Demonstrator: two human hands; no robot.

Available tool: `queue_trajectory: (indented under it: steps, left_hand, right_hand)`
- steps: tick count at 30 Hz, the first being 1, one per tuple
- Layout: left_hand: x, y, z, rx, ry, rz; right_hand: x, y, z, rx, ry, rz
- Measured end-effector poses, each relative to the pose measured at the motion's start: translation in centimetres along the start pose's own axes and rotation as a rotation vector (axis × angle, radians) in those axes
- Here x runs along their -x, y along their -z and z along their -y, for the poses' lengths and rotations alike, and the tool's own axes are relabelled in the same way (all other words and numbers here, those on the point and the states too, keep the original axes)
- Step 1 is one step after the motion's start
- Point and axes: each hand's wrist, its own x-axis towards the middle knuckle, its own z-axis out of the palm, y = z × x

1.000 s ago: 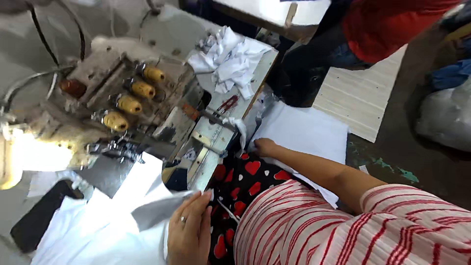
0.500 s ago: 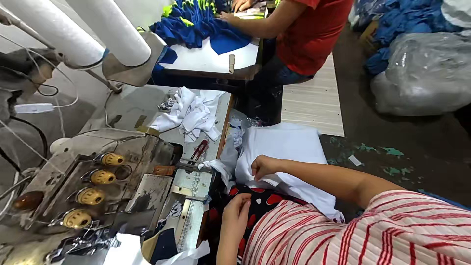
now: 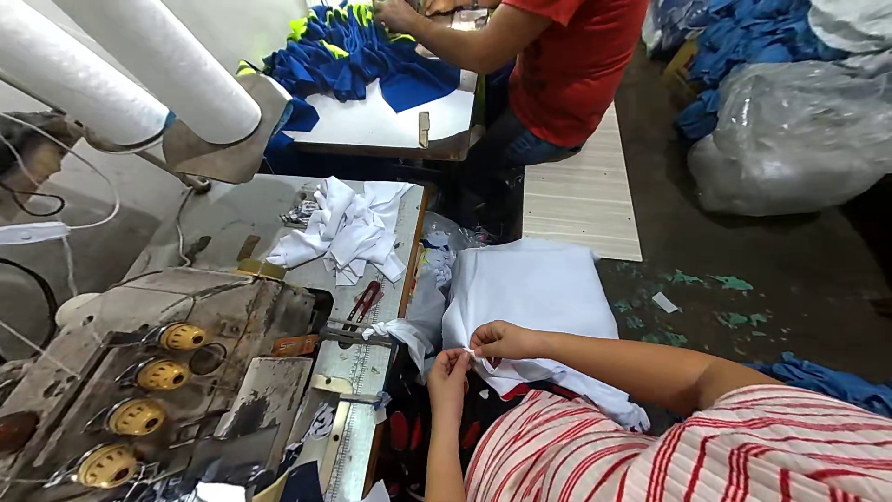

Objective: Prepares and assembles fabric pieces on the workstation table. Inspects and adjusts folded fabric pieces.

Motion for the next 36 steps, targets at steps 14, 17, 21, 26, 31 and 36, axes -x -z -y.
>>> queue_trajectory:
  steps: [14,17,21,26,31,36]
  left_hand:
    - [-0.4,-1.0,-0.9,-0.026,-0.139,-0.112]
    - [0.0,-0.9,-1.3,0.116,-0.028,0.034]
    - [-0.1,-0.8,-1.8,0.197,0.016,0.085]
    - [-0.2,-1.2,-1.8,0.212,-0.007,0.151]
    - [-1.1,-0.2,-0.5,-0.018,-0.116,0.024]
    - [-1.1,1.6,0.9,-0.682,-0.107,0.056]
  right_hand:
    - [0.9,-0.2,0.1,0.465,0.261,-0.103]
    - [1.3,0.1,0.3,0.301,0.272,-0.137]
    - [0.9,0.1,-1.1,0.042,0.215,-0.109]
    - [1.6,0.8,-0.7,-0.184,0.074,-0.049]
    - [2.6,3.5,0.1,-0.225,-0.093,-0.247]
    - [5.1,17.7,-3.7,-0.129,-0.183,-0.991]
